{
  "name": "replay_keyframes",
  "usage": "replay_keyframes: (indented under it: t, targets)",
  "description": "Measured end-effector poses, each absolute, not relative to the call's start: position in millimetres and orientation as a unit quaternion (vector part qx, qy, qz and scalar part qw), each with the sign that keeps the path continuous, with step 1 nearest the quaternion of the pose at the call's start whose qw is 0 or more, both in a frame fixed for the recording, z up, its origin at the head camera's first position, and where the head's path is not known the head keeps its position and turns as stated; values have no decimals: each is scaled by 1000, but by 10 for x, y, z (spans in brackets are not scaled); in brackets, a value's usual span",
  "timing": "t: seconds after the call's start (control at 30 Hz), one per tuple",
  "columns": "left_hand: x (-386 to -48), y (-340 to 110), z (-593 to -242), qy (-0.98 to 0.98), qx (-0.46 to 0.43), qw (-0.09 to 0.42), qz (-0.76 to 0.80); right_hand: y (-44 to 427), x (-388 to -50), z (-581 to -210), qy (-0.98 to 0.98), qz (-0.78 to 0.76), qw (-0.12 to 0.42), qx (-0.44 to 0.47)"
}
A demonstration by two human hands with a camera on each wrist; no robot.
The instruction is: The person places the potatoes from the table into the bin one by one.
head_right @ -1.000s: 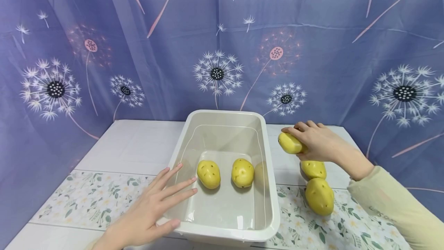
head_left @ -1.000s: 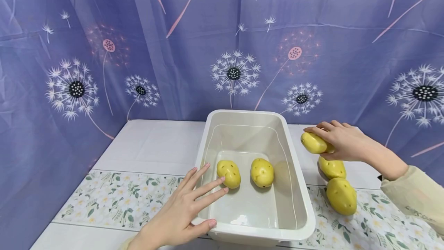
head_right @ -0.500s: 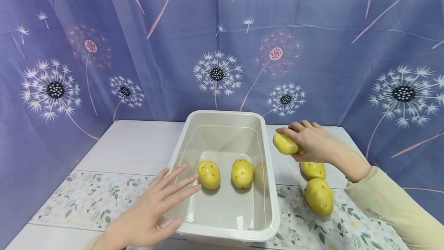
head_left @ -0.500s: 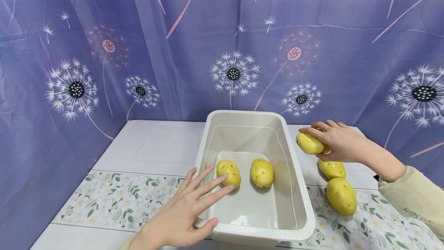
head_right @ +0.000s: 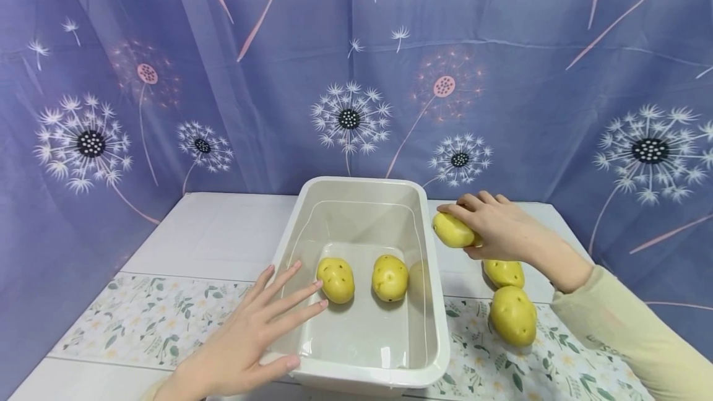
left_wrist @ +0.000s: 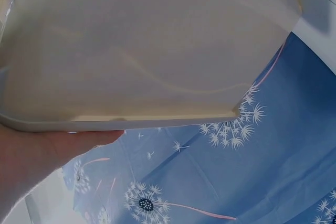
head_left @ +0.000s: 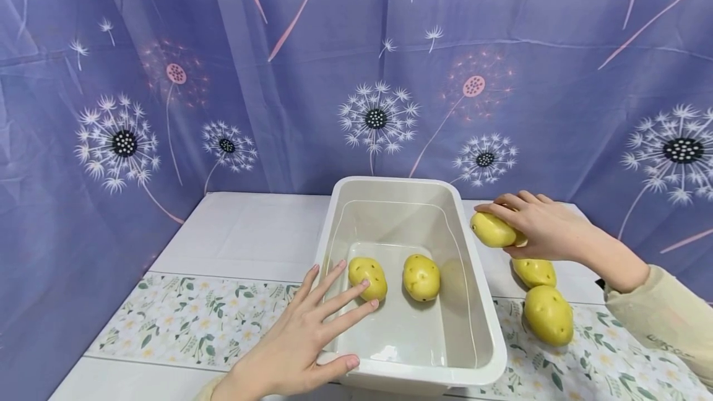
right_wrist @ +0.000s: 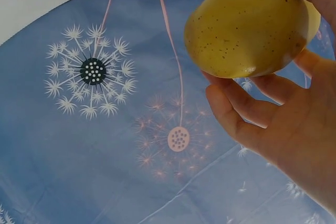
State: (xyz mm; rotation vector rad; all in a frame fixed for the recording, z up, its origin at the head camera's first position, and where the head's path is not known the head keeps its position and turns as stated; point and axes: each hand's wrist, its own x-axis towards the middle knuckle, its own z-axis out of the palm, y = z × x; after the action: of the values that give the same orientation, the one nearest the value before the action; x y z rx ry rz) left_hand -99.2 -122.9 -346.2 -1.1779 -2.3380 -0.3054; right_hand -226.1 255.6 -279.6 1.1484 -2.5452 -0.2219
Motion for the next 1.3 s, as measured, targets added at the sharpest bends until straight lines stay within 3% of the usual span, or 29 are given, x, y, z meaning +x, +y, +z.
replay_keyframes:
  t: [1.3]
  targets:
    - [-993,-1217,-3463,-862,-430,248,-102,2359,-2247,-2610,-876,-50,193,439]
